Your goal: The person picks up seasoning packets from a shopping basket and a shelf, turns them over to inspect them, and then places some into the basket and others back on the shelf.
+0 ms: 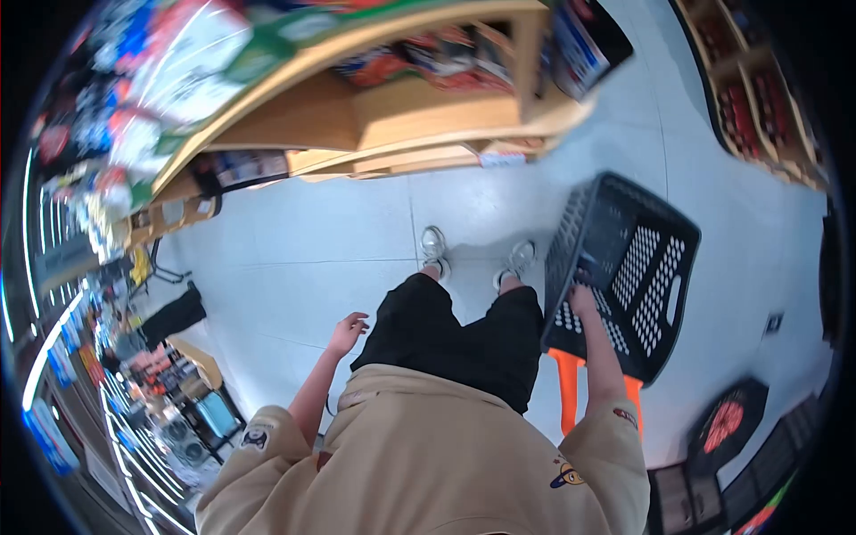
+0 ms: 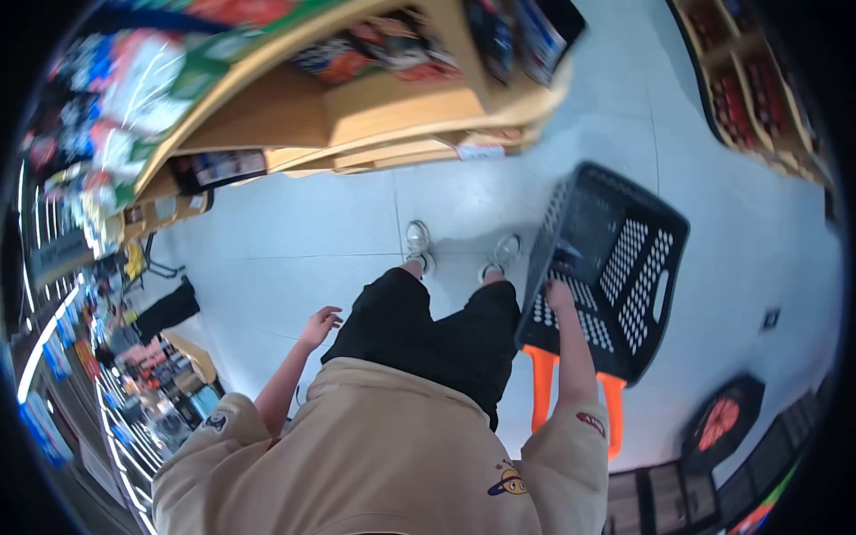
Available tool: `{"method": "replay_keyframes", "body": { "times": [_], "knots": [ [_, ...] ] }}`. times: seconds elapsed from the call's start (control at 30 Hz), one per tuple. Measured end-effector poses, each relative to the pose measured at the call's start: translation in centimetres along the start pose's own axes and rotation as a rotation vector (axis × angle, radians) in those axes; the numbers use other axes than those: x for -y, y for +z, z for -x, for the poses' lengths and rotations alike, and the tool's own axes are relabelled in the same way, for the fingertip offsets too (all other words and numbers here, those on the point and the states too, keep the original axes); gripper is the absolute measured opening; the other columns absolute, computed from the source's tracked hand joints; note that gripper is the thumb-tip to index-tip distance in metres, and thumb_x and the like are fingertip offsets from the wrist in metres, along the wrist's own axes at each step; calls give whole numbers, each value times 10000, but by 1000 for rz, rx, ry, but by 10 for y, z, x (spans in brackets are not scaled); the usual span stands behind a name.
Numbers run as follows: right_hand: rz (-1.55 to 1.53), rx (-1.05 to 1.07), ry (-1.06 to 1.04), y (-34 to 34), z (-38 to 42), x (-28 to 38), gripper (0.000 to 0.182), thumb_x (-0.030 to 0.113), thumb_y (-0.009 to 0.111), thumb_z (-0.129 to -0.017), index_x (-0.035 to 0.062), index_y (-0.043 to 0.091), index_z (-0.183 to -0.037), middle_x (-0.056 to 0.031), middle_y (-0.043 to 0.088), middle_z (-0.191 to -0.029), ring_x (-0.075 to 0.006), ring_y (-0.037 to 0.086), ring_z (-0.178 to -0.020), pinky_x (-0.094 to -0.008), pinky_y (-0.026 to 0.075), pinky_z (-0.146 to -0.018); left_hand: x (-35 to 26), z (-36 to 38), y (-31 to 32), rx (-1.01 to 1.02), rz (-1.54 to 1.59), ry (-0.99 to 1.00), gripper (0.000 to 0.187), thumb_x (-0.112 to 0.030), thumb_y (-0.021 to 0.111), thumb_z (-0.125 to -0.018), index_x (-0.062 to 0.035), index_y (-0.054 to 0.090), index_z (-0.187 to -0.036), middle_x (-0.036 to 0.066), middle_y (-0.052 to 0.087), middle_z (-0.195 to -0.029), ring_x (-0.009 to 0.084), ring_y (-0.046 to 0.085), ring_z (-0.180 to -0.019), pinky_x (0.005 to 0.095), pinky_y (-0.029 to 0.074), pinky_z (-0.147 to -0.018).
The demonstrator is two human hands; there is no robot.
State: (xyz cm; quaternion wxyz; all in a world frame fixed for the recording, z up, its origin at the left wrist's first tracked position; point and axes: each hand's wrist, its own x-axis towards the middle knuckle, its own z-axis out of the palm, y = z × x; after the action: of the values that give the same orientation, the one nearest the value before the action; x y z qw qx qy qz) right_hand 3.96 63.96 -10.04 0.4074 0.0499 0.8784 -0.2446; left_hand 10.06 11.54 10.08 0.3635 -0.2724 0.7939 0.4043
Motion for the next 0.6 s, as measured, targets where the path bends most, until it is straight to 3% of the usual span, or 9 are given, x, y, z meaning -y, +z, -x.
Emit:
{"method": "replay_keyframes", "body": {
  "times": [0.1,0.13,0.2,0.33,0.43,0.5,0.6],
  "knots": [
    [-184,-179,47,-14,15,35,217,97,431,-730,-24,559,-857,-256,542,-844,-362,523,-835,-414,411,-739,-5,-4,-13,-62,-35,37,262,-132,405,-782,-39,523,-998,117,598,-797,177,578,-726,291,459,-667],
    [-149,-91,78,-10,11,31,229,125,433,-756,-32,537,-887,-266,533,-869,-388,501,-866,-441,395,-752,-8,-5,-18,-89,-1,54,262,-132,405,-782,-39,523,-998,117,598,-797,177,578,-726,291,459,-667],
    [-17,-219,87,-14,19,43,253,78,363,-749,-44,533,-890,-278,529,-864,-395,501,-864,-439,395,-755,-14,-10,-32,-101,-53,42,276,-139,394,-791,-36,506,-1022,120,599,-814,182,581,-755,292,452,-705],
    [-10,-287,156,-44,52,94,276,68,356,-719,-54,529,-896,-285,526,-862,-396,506,-855,-427,394,-772,-15,-32,-64,-216,2,192,273,-135,403,-775,-42,516,-1006,115,601,-795,176,576,-704,292,454,-679],
    [40,-341,238,-44,58,121,280,89,394,-705,-40,541,-904,-270,539,-867,-375,519,-851,-411,400,-780,-18,-55,-94,-324,56,310,259,-129,412,-767,-30,524,-978,107,600,-763,167,567,-662,289,454,-639],
    [-79,-557,224,-36,65,141,268,108,435,-693,-16,564,-893,-243,557,-872,-344,534,-852,-391,409,-778,-25,-68,-118,-406,113,357,245,-133,421,-765,-26,532,-956,101,599,-739,164,564,-643,289,452,-618],
    [-157,-512,224,-20,57,162,284,137,484,-670,-11,569,-898,-173,587,-869,-278,557,-860,-322,421,-770,-35,-103,-157,-587,150,406,232,-173,471,-753,-16,551,-904,88,594,-666,160,562,-592,285,446,-566]
  ]
}}
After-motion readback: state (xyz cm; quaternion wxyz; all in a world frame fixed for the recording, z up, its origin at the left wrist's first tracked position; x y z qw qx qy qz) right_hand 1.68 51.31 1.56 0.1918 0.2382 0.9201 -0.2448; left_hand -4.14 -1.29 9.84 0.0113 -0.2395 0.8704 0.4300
